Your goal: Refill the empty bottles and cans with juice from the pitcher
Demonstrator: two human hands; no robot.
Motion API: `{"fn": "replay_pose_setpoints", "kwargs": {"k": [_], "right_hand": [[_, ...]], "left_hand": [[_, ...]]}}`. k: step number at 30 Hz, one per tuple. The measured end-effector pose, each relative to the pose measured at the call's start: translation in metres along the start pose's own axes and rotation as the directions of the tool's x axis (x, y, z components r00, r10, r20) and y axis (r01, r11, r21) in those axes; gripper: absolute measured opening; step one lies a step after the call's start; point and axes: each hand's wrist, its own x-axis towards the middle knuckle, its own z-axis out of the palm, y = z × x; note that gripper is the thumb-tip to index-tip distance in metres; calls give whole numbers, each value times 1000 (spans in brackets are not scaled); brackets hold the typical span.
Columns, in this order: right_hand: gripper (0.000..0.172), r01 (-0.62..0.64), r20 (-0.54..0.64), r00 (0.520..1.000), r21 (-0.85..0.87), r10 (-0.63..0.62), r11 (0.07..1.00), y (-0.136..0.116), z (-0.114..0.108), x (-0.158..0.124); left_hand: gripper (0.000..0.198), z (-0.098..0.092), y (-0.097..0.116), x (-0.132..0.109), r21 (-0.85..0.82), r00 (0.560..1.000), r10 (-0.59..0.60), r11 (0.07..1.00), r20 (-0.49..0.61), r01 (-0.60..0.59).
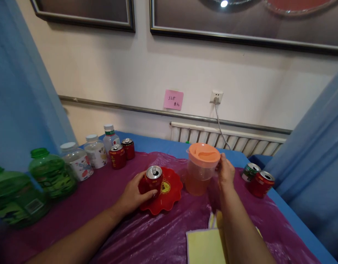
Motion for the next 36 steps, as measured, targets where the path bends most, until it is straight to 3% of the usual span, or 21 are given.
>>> {"fn": "replay_pose_setpoints", "kwargs": {"k": [9, 15, 20, 25, 30, 36], "right_hand": [[58, 25, -64, 998, 62, -21, 998, -26, 16, -16], [55, 115, -57, 992, 48, -113, 992, -71, 32, -12], [52, 218, -38, 975, 5, -218, 976, -106, 59, -23], [53, 263, -48, 962, -85, -268, 961, -109, 75, -47], [51, 248, 57, 968, -138, -243, 959, -104, 63, -53], [50, 285, 85, 959, -256, -272, 924, -110, 53, -48]], "left_hand": [[69, 1, 0, 1, -30, 999, -32, 999, 23, 32], [71, 5, -3, -1, -49, 999, -18, 999, 47, 20], [72, 4, -3, -4, -20, 999, -19, 1000, 32, 20], [73, 0, 0, -6, -4, 999, -40, 999, 20, 40], [74, -2, 2, -7, 11, 999, -18, 1000, 41, 18], [73, -2, 3, -7, 25, 998, -1, 1000, 63, -1]]}}
